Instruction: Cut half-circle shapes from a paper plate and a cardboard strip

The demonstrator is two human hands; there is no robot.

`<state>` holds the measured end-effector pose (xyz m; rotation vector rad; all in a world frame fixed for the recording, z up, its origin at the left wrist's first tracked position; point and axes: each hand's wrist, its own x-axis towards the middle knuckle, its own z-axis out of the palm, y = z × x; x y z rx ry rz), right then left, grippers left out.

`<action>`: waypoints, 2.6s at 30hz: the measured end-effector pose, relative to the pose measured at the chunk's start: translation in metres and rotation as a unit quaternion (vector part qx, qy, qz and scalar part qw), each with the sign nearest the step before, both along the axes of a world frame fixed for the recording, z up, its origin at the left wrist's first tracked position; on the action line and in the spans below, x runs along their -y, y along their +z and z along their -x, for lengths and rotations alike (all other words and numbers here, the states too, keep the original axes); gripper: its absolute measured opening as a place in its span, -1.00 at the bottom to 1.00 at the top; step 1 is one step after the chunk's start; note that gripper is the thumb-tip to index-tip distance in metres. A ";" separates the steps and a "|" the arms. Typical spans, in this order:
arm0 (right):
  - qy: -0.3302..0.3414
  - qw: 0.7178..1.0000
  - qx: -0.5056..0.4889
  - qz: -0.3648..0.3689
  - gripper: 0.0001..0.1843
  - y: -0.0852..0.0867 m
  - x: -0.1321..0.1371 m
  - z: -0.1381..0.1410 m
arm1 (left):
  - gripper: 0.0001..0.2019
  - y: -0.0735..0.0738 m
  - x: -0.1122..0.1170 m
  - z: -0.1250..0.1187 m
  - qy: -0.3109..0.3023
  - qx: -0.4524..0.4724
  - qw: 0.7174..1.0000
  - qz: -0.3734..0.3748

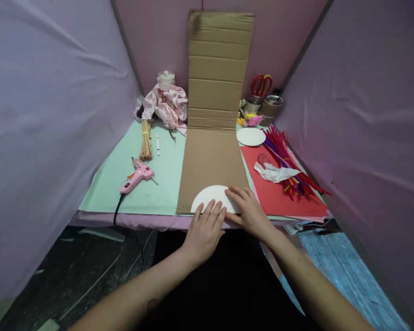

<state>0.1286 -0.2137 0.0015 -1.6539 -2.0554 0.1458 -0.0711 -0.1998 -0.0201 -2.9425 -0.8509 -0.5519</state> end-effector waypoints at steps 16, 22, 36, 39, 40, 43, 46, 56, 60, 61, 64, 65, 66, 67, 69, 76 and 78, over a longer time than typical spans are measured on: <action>0.018 0.998 -0.049 -0.025 -0.38 -0.004 0.010 -0.009 | -0.52 -0.004 -0.003 0.000 0.013 0.025 0.999 -0.036; -0.046 0.990 -0.108 -0.078 -0.68 0.004 0.036 -0.035 | -0.51 -0.004 -0.003 -0.001 0.015 0.025 0.999 -0.025; -0.008 0.980 -0.123 -0.157 -0.77 -0.001 0.047 -0.021 | -0.49 -0.001 -0.001 -0.004 0.021 0.022 0.999 -0.031; -0.003 0.981 -0.103 -0.163 -0.72 -0.006 0.043 -0.017 | -0.49 0.000 -0.001 -0.004 0.019 0.023 0.999 -0.036; -0.001 0.982 -0.095 -0.165 -0.70 -0.007 0.042 -0.016 | -0.49 0.000 -0.001 -0.004 0.019 0.024 0.999 -0.037; 0.008 0.983 -0.080 -0.166 -0.67 -0.012 0.041 -0.015 | -0.48 0.000 -0.001 -0.004 0.016 0.021 0.999 -0.039; 0.010 0.983 -0.075 -0.168 -0.66 -0.016 0.041 -0.014 | -0.48 0.001 -0.001 -0.003 0.013 0.020 0.999 -0.033; 0.014 0.981 -0.080 -0.175 -0.64 -0.023 0.041 -0.015 | -0.76 0.041 -0.023 -0.017 0.021 0.009 0.998 0.055; 0.010 0.985 -0.083 -0.154 -0.73 -0.009 0.038 -0.013 | -0.88 0.046 -0.040 -0.032 0.038 -0.011 0.998 0.039; 0.008 0.987 -0.081 -0.139 -0.76 -0.002 0.037 -0.013 | -0.89 0.046 -0.043 -0.034 0.040 -0.009 0.998 0.044; 0.012 0.996 -0.053 -0.071 -0.84 0.021 0.032 -0.012 | -0.94 0.039 -0.052 -0.036 0.027 0.008 0.998 0.063; 0.023 0.998 -0.037 -0.043 -0.86 0.030 0.028 -0.013 | -0.93 0.035 -0.053 -0.036 0.018 0.014 0.998 0.063; 0.038 0.999 -0.023 -0.018 -0.87 0.039 0.022 -0.016 | -0.90 0.032 -0.054 -0.036 0.012 0.019 0.998 0.060; 0.056 0.998 -0.013 0.002 -0.88 0.048 0.013 -0.022 | -0.87 0.027 -0.055 -0.036 0.009 0.022 0.998 0.056; 0.055 0.998 -0.019 0.010 -0.88 0.065 -0.016 -0.043 | -0.80 0.019 -0.055 -0.037 0.016 0.026 0.999 0.045; -0.280 0.950 -0.113 -0.084 -0.75 0.108 -0.192 -0.183 | -0.47 0.005 -0.062 -0.038 0.030 0.053 0.996 -0.069; -0.338 0.930 -0.111 -0.095 -0.70 0.117 -0.236 -0.224 | -0.48 0.000 -0.069 -0.036 0.015 0.056 0.992 -0.109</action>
